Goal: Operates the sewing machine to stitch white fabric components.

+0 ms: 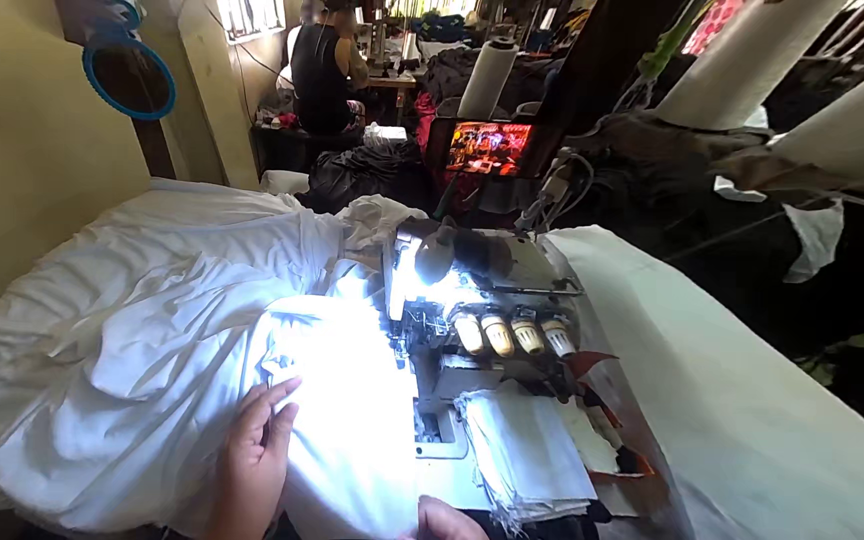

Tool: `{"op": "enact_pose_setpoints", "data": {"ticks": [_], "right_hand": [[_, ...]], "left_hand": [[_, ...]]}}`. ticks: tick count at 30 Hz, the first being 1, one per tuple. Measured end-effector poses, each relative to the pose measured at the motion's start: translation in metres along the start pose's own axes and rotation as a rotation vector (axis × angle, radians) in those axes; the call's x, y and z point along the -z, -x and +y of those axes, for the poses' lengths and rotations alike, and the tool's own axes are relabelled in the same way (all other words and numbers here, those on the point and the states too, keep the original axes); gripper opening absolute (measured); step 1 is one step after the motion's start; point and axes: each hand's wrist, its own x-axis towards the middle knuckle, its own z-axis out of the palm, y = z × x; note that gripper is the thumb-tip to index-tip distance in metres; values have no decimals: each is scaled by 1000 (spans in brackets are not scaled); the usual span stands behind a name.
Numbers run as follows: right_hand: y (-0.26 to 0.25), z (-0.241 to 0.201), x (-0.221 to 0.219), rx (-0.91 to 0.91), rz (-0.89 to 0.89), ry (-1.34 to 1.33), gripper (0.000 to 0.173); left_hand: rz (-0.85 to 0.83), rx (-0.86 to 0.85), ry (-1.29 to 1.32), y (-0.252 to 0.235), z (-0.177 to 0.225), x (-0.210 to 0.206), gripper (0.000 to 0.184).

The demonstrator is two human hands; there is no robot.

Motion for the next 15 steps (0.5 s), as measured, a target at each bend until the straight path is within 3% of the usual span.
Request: {"op": "enact_pose_setpoints", "data": {"ticks": [5,10,12,15], "right_hand": [[-43,-18,8,-23,125,11,12],[-63,-15,8,-17,213,-38,10],[-55,-16,2,-65,161,-25,12],[-30,-9,-7,-99,77,83,21]], "left_hand": [[-69,-64,-84,-58,-5,-18,30],[-224,-7,-134,-91,-29,-30,44],[-132,-13,-253,-81,-32,-30,54],[89,-44,-335,-29,-15,-25,47]]}}
